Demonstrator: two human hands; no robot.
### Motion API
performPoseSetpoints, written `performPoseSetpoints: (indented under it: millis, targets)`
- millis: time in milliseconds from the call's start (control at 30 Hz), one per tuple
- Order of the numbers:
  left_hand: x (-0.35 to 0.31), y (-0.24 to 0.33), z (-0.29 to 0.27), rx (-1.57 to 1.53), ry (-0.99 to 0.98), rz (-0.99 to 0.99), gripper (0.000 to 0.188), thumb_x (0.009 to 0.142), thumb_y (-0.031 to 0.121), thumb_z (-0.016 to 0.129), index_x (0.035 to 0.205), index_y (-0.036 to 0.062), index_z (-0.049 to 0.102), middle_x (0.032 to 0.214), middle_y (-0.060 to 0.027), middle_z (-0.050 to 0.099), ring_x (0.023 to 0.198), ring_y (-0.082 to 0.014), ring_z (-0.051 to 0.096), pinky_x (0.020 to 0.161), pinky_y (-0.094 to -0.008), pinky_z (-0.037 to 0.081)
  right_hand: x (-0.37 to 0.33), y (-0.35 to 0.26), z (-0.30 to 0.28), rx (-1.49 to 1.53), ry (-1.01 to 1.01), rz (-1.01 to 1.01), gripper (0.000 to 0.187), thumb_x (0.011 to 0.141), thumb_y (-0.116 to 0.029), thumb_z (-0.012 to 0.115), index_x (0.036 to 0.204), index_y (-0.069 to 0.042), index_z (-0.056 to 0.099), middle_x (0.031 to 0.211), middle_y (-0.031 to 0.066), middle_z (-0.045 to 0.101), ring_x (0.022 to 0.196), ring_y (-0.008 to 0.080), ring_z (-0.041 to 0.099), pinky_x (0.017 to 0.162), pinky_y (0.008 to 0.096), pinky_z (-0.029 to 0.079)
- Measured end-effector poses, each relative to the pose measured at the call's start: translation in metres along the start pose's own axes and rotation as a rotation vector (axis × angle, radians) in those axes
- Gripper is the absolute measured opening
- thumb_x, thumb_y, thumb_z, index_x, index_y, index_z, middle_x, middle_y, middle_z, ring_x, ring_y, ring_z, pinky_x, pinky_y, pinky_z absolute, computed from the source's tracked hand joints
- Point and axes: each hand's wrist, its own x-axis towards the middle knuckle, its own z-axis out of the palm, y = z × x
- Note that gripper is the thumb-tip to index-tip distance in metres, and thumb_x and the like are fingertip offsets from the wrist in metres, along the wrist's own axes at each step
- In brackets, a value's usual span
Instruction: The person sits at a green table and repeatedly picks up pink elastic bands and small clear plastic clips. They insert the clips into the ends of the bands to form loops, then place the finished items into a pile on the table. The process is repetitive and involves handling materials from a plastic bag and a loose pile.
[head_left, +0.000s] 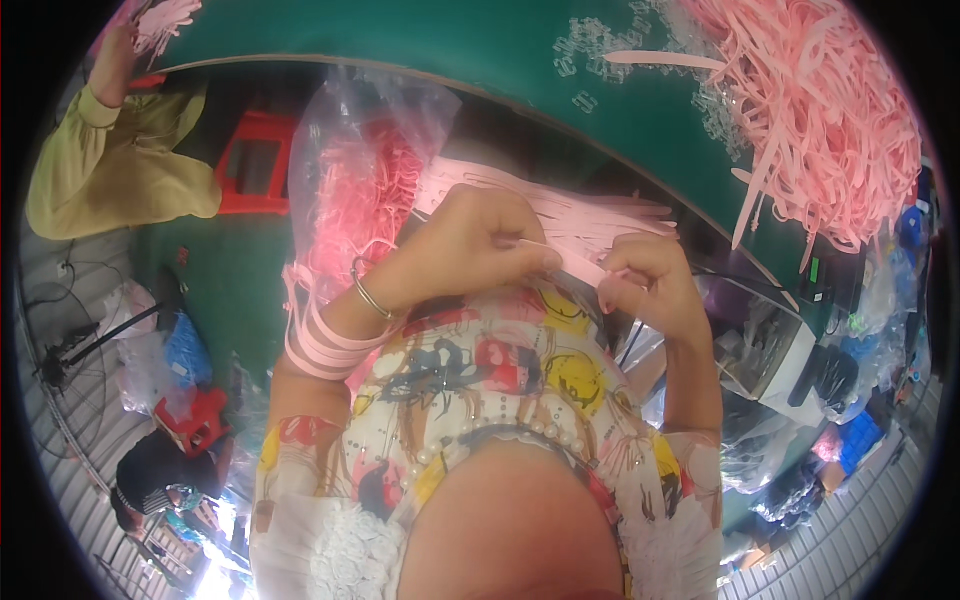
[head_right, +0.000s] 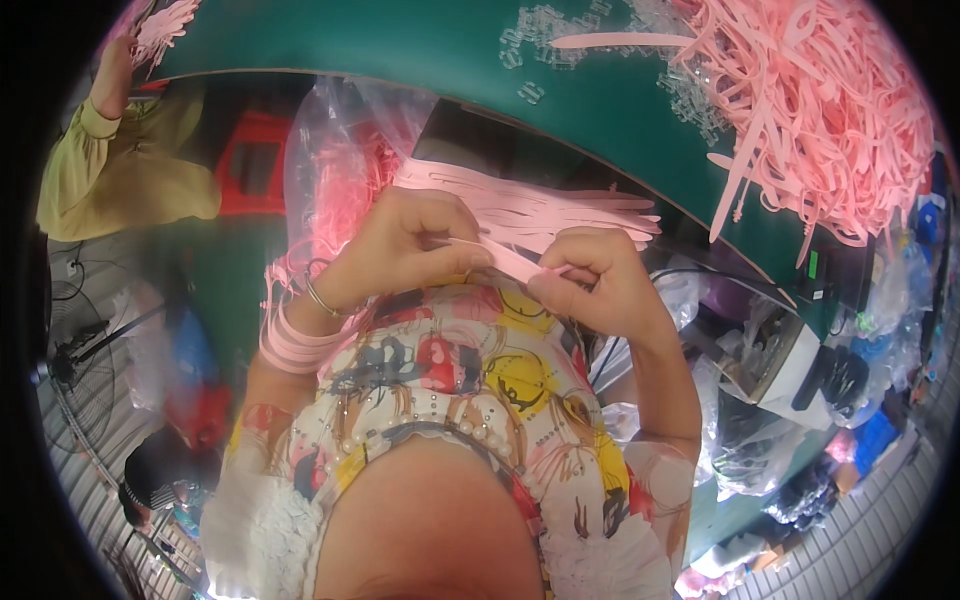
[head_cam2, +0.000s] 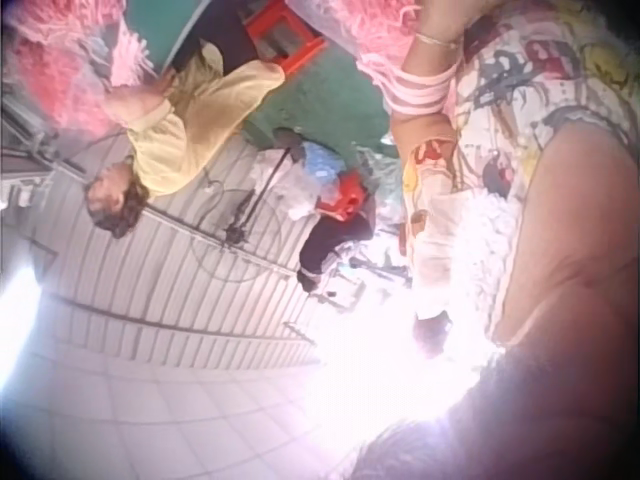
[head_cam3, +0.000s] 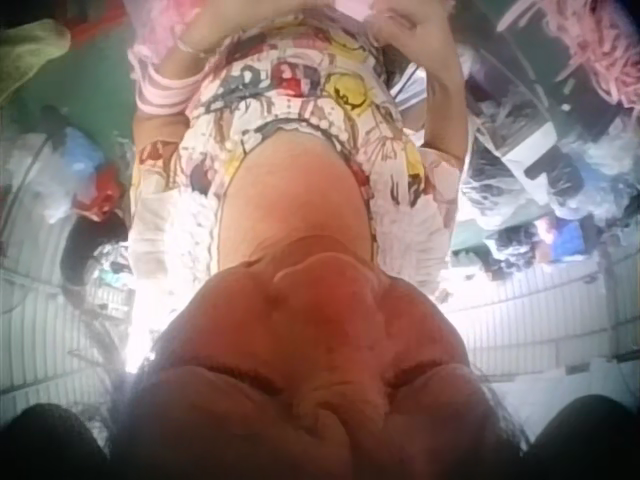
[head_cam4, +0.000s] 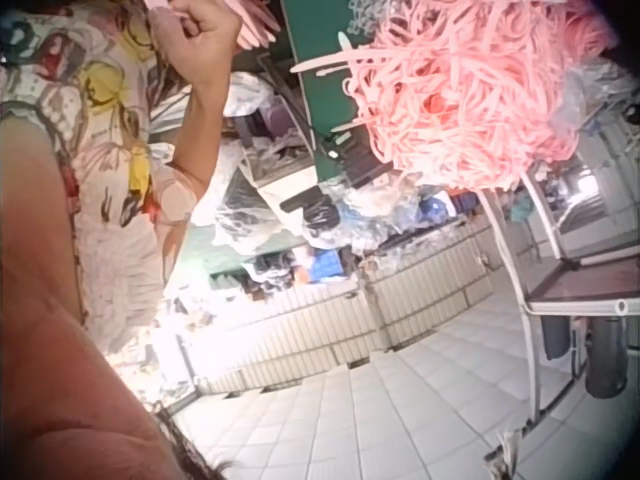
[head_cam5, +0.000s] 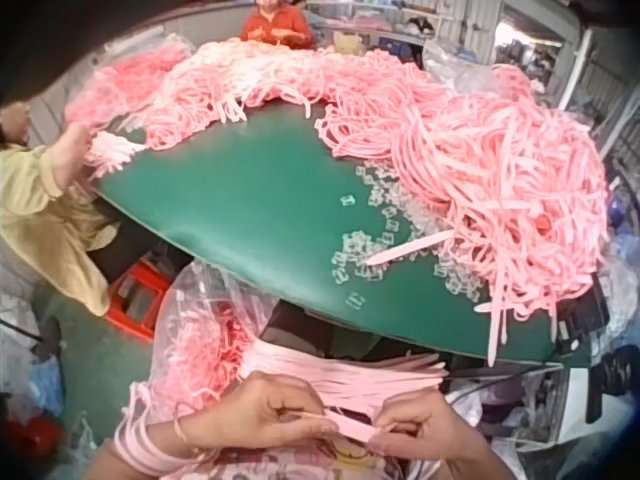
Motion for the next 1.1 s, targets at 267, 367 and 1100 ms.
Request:
performPoseSetpoints:
  millis: [267, 367, 1100]
  targets:
    - [0.008, 0.004, -0.007, -0.045, -0.105, -0.094, 0.015, 0.082, 0.012, 0.068, 0.078, -0.0018, 0.064, 0.076, -0.0034, 0.063, 0.072, -0.0102, 0.056, 0.065, -0.0239, 0.044, 0.002, 0.005, 0.0, 0.085, 0.068, 0.118, 0.01, 0.078, -0.004, 0.061, 0.07, 0.001, 0.063, 0.067, 0.0041, 0.056, 0.063, 0.0093, 0.052, 0.061, 0.0249, 0.043]
    - [0.009, 0.004, -0.003, -0.189, -0.077, -0.167, 0.025, 0.088, 0.022, 0.063, 0.078, -0.0011, 0.063, 0.072, -0.0015, 0.059, 0.069, -0.0099, 0.055, 0.063, -0.0254, 0.045, 0.003, 0.017, 0.0, -0.035, 0.116, -0.025, 0.008, 0.074, -0.005, 0.06, 0.067, -0.001, 0.062, 0.065, 0.0039, 0.054, 0.07, 0.0124, 0.051, 0.069, 0.0294, 0.042]
    - [0.076, -0.008, -0.009, 0.648, 0.284, 0.483, 0.017, 0.079, 0.008, 0.066, 0.095, 0.0029, 0.063, 0.079, -0.0117, 0.058, 0.071, -0.0296, 0.057, 0.064, -0.036, 0.046, 0.008, 0.022, 0.0, 0.051, 0.164, -0.086, 0.003, 0.065, -0.001, 0.061, 0.064, 0.0, 0.058, 0.07, 0.005, 0.052, 0.076, 0.0169, 0.048, 0.068, 0.0288, 0.037]
